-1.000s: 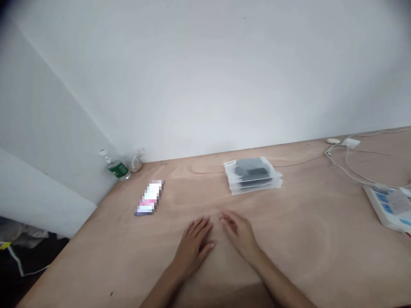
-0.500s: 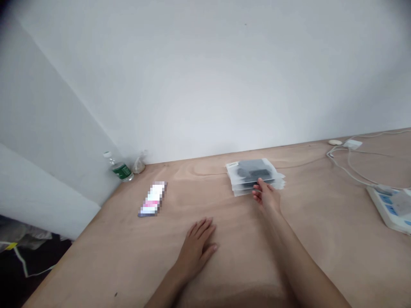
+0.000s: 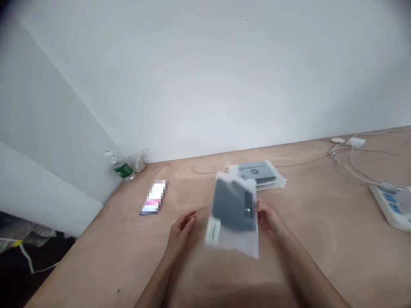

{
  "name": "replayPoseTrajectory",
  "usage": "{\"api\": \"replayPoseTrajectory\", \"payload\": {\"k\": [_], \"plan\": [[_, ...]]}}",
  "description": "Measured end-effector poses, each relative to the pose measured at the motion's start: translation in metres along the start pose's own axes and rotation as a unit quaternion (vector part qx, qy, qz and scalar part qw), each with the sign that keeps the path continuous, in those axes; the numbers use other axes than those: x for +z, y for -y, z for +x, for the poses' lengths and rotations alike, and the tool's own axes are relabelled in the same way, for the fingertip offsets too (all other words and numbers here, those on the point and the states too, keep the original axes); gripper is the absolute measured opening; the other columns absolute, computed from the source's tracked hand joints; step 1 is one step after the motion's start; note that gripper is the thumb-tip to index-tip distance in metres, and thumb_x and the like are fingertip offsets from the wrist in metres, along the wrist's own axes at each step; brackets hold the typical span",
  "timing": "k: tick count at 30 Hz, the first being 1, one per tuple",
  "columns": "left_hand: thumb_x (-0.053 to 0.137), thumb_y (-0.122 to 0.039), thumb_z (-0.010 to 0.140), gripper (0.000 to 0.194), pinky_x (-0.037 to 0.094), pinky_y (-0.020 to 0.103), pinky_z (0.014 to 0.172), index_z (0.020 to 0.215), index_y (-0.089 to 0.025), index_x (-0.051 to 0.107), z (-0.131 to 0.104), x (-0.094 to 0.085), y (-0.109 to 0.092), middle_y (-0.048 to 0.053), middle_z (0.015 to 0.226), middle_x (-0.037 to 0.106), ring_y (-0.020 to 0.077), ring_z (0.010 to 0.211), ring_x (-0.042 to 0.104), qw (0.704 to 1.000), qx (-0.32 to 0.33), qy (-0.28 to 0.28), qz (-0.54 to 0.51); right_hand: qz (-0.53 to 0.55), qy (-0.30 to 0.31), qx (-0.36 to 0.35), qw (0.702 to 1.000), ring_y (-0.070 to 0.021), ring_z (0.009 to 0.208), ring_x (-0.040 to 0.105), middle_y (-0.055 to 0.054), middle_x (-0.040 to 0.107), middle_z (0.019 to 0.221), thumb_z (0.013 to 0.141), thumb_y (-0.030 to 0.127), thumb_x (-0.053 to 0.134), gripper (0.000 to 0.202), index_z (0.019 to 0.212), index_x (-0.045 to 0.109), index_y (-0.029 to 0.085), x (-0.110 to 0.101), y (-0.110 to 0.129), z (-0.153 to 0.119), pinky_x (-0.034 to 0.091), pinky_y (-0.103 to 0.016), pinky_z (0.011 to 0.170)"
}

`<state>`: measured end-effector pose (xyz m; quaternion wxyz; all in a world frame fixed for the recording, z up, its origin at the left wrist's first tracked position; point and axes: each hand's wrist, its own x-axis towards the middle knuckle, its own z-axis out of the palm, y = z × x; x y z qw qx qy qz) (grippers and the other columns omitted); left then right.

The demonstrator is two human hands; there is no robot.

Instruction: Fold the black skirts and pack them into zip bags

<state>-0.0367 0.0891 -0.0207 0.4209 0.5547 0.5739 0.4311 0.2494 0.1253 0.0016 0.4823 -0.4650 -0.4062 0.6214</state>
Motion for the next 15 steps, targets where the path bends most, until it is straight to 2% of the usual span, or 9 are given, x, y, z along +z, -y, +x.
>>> {"api": "replayPoseTrajectory", "payload": {"k": [4,8,11,13,15], "plan": [[0.047,-0.046,0.08,0.044,0.048,0.027,0.067,0.107,-0.014,0.06,0.003,0.002,-0.004,0.011,0.105,0.065,0.0198,0.087,0.062,0.998,-0.055,0.001,-0.04,-0.127,0.181,0.073,0.973,-0.0076,0.045,0.04,0.006,0.045,0.049,0.053,0.015,0.054,0.005,0.054,0.049,0.017,0.015,-0.01,-0.006,0.03,-0.019,0.042],[0.057,-0.043,0.074,0.036,0.041,0.021,0.052,0.089,-0.012,0.067,-0.003,0.018,-0.011,0.005,0.075,0.067,0.0137,0.062,0.058,0.994,-0.077,0.042,-0.067,-0.221,0.289,0.077,0.928,-0.0072,0.049,0.039,0.007,0.044,0.051,0.053,0.013,0.055,0.006,0.054,0.05,0.016,0.029,-0.009,0.007,0.028,-0.018,0.044],[0.06,-0.043,0.07,0.032,0.03,0.019,0.042,0.071,-0.011,0.065,-0.003,0.024,-0.013,-0.003,0.051,0.054,0.0084,0.045,0.044,0.992,-0.093,0.051,-0.074,-0.273,0.317,0.051,0.907,-0.0075,0.05,0.039,0.008,0.045,0.052,0.054,0.013,0.057,0.008,0.059,0.052,0.016,0.042,-0.009,0.015,0.029,-0.018,0.046],[0.061,-0.044,0.069,0.032,0.026,0.019,0.039,0.063,-0.012,0.06,-0.002,0.025,-0.012,-0.005,0.045,0.047,0.0071,0.04,0.039,0.99,-0.102,0.059,-0.077,-0.299,0.298,0.017,0.906,-0.0088,0.054,0.042,0.006,0.049,0.058,0.061,0.016,0.056,0.006,0.067,0.055,0.017,0.054,-0.011,0.018,0.031,-0.02,0.05],[0.06,-0.044,0.068,0.031,0.026,0.019,0.039,0.061,-0.014,0.057,-0.002,0.025,-0.011,-0.005,0.046,0.046,0.0072,0.04,0.038,0.989,-0.103,0.072,-0.078,-0.32,0.266,-0.023,0.909,-0.0104,0.06,0.044,0.004,0.051,0.064,0.072,0.022,0.051,0.008,0.072,0.056,0.017,0.071,-0.017,0.018,0.033,-0.021,0.056]]}}
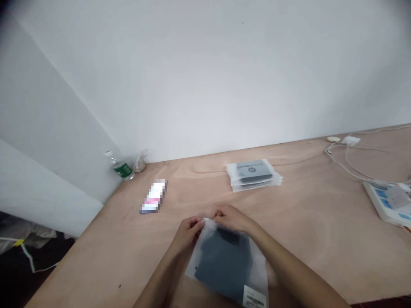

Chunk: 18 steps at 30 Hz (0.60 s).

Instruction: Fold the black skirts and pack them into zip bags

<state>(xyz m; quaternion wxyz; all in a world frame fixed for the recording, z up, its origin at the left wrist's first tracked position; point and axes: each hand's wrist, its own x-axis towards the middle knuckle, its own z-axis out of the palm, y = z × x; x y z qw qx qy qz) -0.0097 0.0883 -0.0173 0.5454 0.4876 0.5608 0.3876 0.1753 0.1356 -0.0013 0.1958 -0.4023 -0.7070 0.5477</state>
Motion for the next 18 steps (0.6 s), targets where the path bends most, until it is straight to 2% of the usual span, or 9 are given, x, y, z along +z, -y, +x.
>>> {"api": "replayPoseTrajectory", "payload": {"k": [2,4,7,12,15,18], "plan": [[0.059,-0.044,0.069,0.03,0.027,0.019,0.039,0.061,-0.015,0.054,0.0,0.0,0.002,-0.005,0.047,0.046,0.0074,0.041,0.039,1.0,0.004,0.008,0.002,-0.026,-0.023,-0.017,0.999,-0.0114,0.063,0.043,0.003,0.051,0.065,0.078,0.026,0.047,0.016,0.068,0.056,0.017,0.014,0.004,0.009,0.033,-0.023,0.059],[0.058,-0.042,0.07,0.029,0.027,0.018,0.04,0.061,-0.016,0.052,-0.001,0.0,0.003,-0.006,0.047,0.045,0.0071,0.042,0.039,1.0,0.009,0.004,0.007,-0.046,-0.022,-0.027,0.998,-0.0115,0.062,0.041,0.003,0.048,0.062,0.078,0.028,0.049,0.021,0.061,0.053,0.017,0.023,0.006,0.015,0.032,-0.024,0.06],[0.058,-0.038,0.07,0.026,0.027,0.018,0.04,0.059,-0.017,0.05,-0.004,-0.004,0.007,-0.006,0.047,0.044,0.0069,0.042,0.038,1.0,0.013,-0.016,0.016,-0.059,0.002,-0.027,0.998,-0.0099,0.056,0.036,0.005,0.041,0.055,0.078,0.03,0.051,0.026,0.055,0.049,0.017,0.023,0.005,0.015,0.029,-0.023,0.055],[0.056,-0.04,0.068,0.026,0.028,0.018,0.039,0.058,-0.017,0.048,-0.01,-0.022,0.012,-0.007,0.046,0.043,0.0075,0.041,0.039,0.997,-0.003,-0.068,0.021,-0.045,0.048,-0.002,0.998,-0.0079,0.052,0.032,0.006,0.036,0.054,0.079,0.037,0.051,0.032,0.054,0.045,0.017,-0.009,-0.003,-0.013,0.025,-0.021,0.049],[0.055,-0.043,0.066,0.028,0.029,0.018,0.038,0.057,-0.018,0.046,-0.016,-0.03,0.011,-0.007,0.045,0.042,0.008,0.04,0.04,0.995,-0.016,-0.093,0.024,-0.026,0.046,0.024,0.998,-0.0081,0.052,0.038,0.006,0.04,0.056,0.078,0.041,0.052,0.033,0.056,0.046,0.018,-0.03,-0.01,-0.034,0.029,-0.021,0.049],[0.053,-0.045,0.067,0.029,0.029,0.019,0.037,0.059,-0.019,0.047,-0.023,-0.034,0.008,-0.006,0.046,0.043,0.009,0.04,0.041,0.993,-0.026,-0.112,0.039,0.002,0.036,0.065,0.997,-0.0095,0.05,0.047,0.004,0.046,0.055,0.079,0.046,0.049,0.033,0.061,0.048,0.019,-0.042,-0.016,-0.049,0.035,-0.021,0.048]]}}
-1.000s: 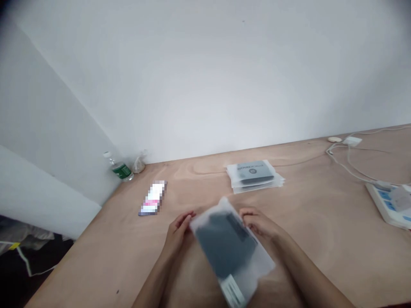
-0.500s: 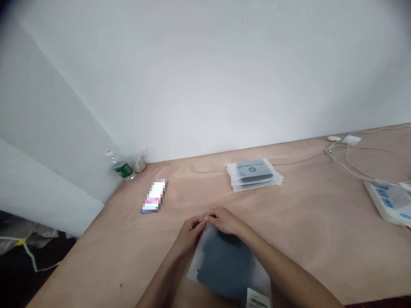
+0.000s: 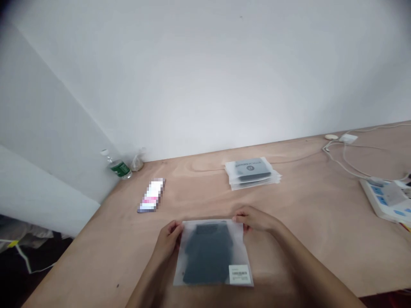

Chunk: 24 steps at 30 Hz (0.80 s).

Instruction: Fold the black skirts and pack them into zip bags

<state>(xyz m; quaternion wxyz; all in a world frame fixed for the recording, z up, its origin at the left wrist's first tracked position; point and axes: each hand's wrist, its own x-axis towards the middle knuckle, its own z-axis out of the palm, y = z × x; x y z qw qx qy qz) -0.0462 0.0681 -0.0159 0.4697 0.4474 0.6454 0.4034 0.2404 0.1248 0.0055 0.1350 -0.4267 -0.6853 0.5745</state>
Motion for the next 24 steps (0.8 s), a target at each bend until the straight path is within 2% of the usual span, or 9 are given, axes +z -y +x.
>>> {"api": "replayPoseTrajectory", "payload": {"k": [4,9,11,13,16,18,19,22,24], "plan": [[0.05,-0.044,0.07,0.027,0.034,0.021,0.042,0.061,-0.019,0.049,-0.002,-0.007,0.0,-0.004,0.049,0.047,0.0115,0.045,0.045,0.998,0.003,-0.046,0.051,0.031,-0.046,0.038,0.998,-0.0113,0.05,0.053,0.002,0.054,0.057,0.08,0.048,0.047,0.032,0.067,0.048,0.019,-0.002,-0.009,-0.002,0.038,-0.021,0.046],[0.045,-0.037,0.075,0.018,0.036,0.025,0.057,0.07,-0.021,0.051,-0.007,-0.029,0.002,0.001,0.063,0.056,0.0175,0.063,0.052,0.974,0.004,-0.174,0.148,0.045,-0.175,0.052,0.982,-0.0076,0.049,0.05,0.002,0.055,0.063,0.083,0.048,0.04,0.032,0.071,0.046,0.019,0.001,-0.021,-0.006,0.035,-0.018,0.044],[0.044,-0.036,0.076,0.017,0.036,0.026,0.057,0.07,-0.022,0.05,-0.019,-0.037,0.004,0.001,0.062,0.056,0.0188,0.063,0.053,0.963,-0.008,-0.202,0.175,0.052,-0.165,0.066,0.983,-0.0079,0.048,0.051,0.001,0.057,0.061,0.082,0.048,0.043,0.033,0.068,0.048,0.018,0.007,-0.024,-0.016,0.036,-0.019,0.044],[0.044,-0.037,0.076,0.02,0.036,0.026,0.054,0.065,-0.021,0.05,-0.035,-0.04,0.006,0.001,0.058,0.057,0.0181,0.057,0.054,0.97,-0.024,-0.161,0.183,0.063,-0.111,0.086,0.988,-0.01,0.047,0.054,-0.001,0.06,0.058,0.079,0.048,0.047,0.034,0.066,0.051,0.016,0.016,-0.025,-0.028,0.037,-0.019,0.041],[0.044,-0.045,0.076,0.03,0.033,0.024,0.043,0.059,-0.02,0.049,-0.058,-0.041,0.007,-0.001,0.048,0.054,0.0149,0.041,0.05,0.982,-0.084,0.007,0.17,0.089,-0.034,0.126,0.987,-0.0116,0.044,0.056,-0.003,0.062,0.057,0.077,0.047,0.05,0.033,0.067,0.054,0.015,0.033,-0.024,-0.04,0.037,-0.019,0.037],[0.045,-0.05,0.075,0.035,0.03,0.022,0.038,0.058,-0.019,0.049,-0.061,-0.042,0.004,-0.002,0.045,0.051,0.013,0.037,0.046,0.978,-0.113,0.077,0.158,0.114,-0.037,0.144,0.982,-0.0103,0.044,0.055,-0.003,0.061,0.059,0.077,0.047,0.05,0.033,0.067,0.053,0.016,0.041,-0.023,-0.041,0.036,-0.018,0.036],[0.046,-0.05,0.075,0.036,0.029,0.021,0.037,0.058,-0.019,0.049,-0.059,-0.043,0.001,-0.003,0.045,0.05,0.0122,0.037,0.045,0.98,-0.105,0.072,0.152,0.124,-0.05,0.146,0.98,-0.0094,0.044,0.055,-0.002,0.061,0.061,0.077,0.048,0.05,0.033,0.067,0.052,0.016,0.045,-0.022,-0.04,0.036,-0.017,0.036],[0.049,-0.045,0.075,0.031,0.035,0.02,0.042,0.063,-0.017,0.053,-0.043,-0.041,-0.011,-0.003,0.051,0.049,0.0105,0.045,0.047,0.994,-0.024,0.021,0.108,0.143,-0.087,0.142,0.976,-0.0078,0.046,0.054,-0.001,0.06,0.065,0.077,0.049,0.048,0.034,0.071,0.053,0.016,0.052,-0.016,-0.032,0.036,-0.017,0.038],[0.052,-0.04,0.072,0.024,0.037,0.02,0.043,0.069,-0.016,0.056,-0.032,-0.033,-0.015,-0.003,0.053,0.051,0.0106,0.047,0.049,0.996,0.002,0.018,0.088,0.151,-0.101,0.138,0.974,-0.0077,0.048,0.055,-0.001,0.059,0.069,0.078,0.048,0.047,0.032,0.08,0.054,0.016,0.056,-0.012,-0.026,0.037,-0.017,0.039]]}}
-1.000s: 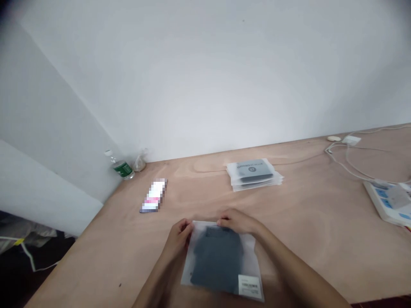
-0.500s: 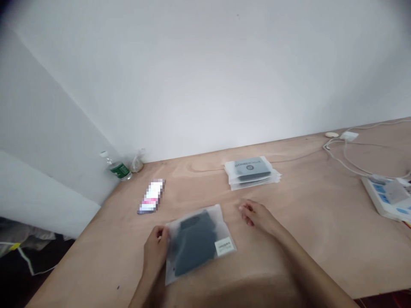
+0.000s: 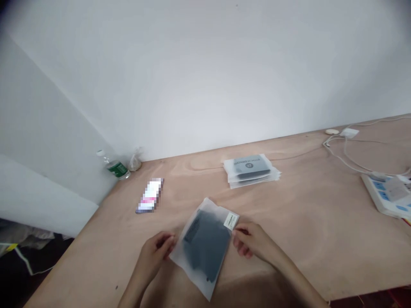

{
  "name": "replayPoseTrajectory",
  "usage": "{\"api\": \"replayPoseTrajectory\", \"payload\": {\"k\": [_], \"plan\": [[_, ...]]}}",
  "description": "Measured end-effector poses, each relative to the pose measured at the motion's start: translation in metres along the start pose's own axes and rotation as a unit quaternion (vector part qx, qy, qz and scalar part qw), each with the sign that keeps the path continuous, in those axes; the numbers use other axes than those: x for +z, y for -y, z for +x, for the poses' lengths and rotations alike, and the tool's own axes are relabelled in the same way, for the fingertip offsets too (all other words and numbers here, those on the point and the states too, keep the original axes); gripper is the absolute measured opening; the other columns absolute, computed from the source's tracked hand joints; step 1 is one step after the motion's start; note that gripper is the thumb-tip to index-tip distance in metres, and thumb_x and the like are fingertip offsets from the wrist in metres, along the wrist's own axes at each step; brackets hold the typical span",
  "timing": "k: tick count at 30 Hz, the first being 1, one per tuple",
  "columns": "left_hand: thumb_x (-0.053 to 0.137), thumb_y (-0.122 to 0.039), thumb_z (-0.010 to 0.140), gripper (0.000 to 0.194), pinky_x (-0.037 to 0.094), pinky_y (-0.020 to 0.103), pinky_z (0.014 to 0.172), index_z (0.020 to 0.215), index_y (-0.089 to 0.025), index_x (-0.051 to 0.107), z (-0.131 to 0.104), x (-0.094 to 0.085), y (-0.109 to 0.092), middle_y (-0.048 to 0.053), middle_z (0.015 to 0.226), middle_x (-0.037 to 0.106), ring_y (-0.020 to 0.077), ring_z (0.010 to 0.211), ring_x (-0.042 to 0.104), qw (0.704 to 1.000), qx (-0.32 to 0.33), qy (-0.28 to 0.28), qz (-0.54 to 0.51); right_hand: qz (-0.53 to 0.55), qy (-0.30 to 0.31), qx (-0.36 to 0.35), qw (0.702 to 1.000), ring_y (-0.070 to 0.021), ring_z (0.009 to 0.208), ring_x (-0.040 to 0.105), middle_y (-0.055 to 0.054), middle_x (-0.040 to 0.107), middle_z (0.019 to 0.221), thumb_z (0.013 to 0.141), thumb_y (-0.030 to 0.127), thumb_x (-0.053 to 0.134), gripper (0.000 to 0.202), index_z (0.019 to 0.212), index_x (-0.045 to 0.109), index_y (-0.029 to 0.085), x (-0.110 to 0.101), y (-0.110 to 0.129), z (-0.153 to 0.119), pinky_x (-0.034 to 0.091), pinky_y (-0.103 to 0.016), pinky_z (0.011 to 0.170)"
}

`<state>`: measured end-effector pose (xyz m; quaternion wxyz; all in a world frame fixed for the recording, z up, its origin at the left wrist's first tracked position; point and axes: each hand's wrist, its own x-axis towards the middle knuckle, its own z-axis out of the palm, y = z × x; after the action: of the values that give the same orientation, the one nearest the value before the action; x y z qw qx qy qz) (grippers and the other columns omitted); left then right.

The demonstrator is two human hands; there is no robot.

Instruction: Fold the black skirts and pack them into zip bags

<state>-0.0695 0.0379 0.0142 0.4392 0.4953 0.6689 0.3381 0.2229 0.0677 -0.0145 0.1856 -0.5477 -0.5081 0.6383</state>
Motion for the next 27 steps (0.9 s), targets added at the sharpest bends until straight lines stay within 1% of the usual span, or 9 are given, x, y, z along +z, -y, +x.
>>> {"api": "replayPoseTrajectory", "payload": {"k": [3,5,7,9,13,17,21,24,27], "plan": [[0.056,-0.035,0.068,0.022,0.034,0.02,0.034,0.074,-0.015,0.06,0.008,0.016,-0.003,-0.002,0.053,0.054,0.011,0.038,0.048,0.999,-0.018,0.045,-0.007,0.028,-0.024,-0.01,0.999,-0.0084,0.049,0.056,0.001,0.059,0.07,0.076,0.044,0.05,0.034,0.1,0.053,0.019,0.007,0.002,0.004,0.039,-0.018,0.04],[0.055,-0.034,0.068,0.021,0.029,0.019,0.03,0.076,-0.015,0.059,0.01,0.024,-0.001,-0.004,0.049,0.053,0.0091,0.032,0.042,0.999,-0.026,0.046,-0.012,0.047,-0.039,-0.018,0.998,-0.0091,0.048,0.056,0.001,0.059,0.07,0.075,0.04,0.052,0.038,0.107,0.051,0.02,0.009,0.0,0.005,0.039,-0.019,0.039],[0.053,-0.032,0.07,0.018,0.028,0.017,0.031,0.078,-0.016,0.058,0.012,0.028,0.001,-0.006,0.045,0.049,0.0074,0.032,0.04,0.999,-0.025,0.022,-0.017,0.053,-0.047,-0.024,0.997,-0.0097,0.048,0.057,0.001,0.059,0.069,0.074,0.037,0.053,0.036,0.106,0.052,0.019,0.011,-0.002,0.006,0.039,-0.019,0.039],[0.053,-0.03,0.07,0.017,0.03,0.016,0.033,0.077,-0.016,0.059,0.016,0.029,0.003,-0.005,0.047,0.049,0.0075,0.037,0.043,0.999,-0.022,0.007,-0.024,0.048,-0.053,-0.031,0.997,-0.01,0.048,0.057,0.002,0.059,0.067,0.073,0.034,0.053,0.033,0.102,0.054,0.019,0.012,-0.004,0.007,0.039,-0.019,0.039],[0.057,-0.029,0.067,0.022,0.033,0.017,0.032,0.079,-0.012,0.064,0.019,0.032,0.003,-0.002,0.053,0.055,0.0088,0.04,0.046,0.997,-0.029,0.043,-0.05,0.041,-0.069,-0.045,0.996,-0.0088,0.047,0.055,0.004,0.055,0.063,0.071,0.029,0.052,0.031,0.1,0.054,0.018,0.014,-0.003,0.007,0.038,-0.018,0.039],[0.062,-0.037,0.068,0.04,0.033,0.018,0.029,0.097,-0.011,0.064,0.016,0.036,-0.004,0.005,0.074,0.066,0.0076,0.039,0.047,0.995,-0.037,0.058,-0.068,0.043,-0.08,-0.052,0.995,-0.0083,0.048,0.054,0.003,0.056,0.066,0.069,0.027,0.052,0.035,0.102,0.055,0.019,0.014,-0.002,0.006,0.038,-0.018,0.039],[0.068,-0.039,0.066,0.047,0.031,0.017,0.028,0.105,-0.013,0.063,0.015,0.043,-0.01,0.009,0.089,0.069,0.006,0.036,0.047,0.988,-0.049,0.096,-0.113,0.04,-0.07,-0.074,0.994,-0.009,0.048,0.053,0.004,0.054,0.064,0.068,0.023,0.05,0.039,0.106,0.055,0.019,0.015,-0.005,0.006,0.036,-0.018,0.039],[0.075,-0.035,0.06,0.049,0.045,0.02,0.041,0.102,-0.012,0.064,0.018,0.051,-0.012,0.011,0.092,0.07,0.0144,0.055,0.061,0.974,-0.051,0.133,-0.178,0.027,-0.069,-0.103,0.992,-0.0097,0.049,0.052,0.004,0.054,0.064,0.069,0.022,0.048,0.039,0.107,0.055,0.02,0.016,-0.003,0.005,0.036,-0.019,0.04],[0.079,-0.034,0.054,0.047,0.052,0.027,0.062,0.093,-0.01,0.067,0.021,0.057,-0.013,0.012,0.09,0.07,0.0217,0.076,0.065,0.968,-0.046,0.153,-0.193,0.016,-0.076,-0.12,0.99,-0.0107,0.051,0.053,0.002,0.058,0.067,0.072,0.023,0.047,0.038,0.108,0.056,0.022,0.017,0.001,0.001,0.037,-0.02,0.042]]}}
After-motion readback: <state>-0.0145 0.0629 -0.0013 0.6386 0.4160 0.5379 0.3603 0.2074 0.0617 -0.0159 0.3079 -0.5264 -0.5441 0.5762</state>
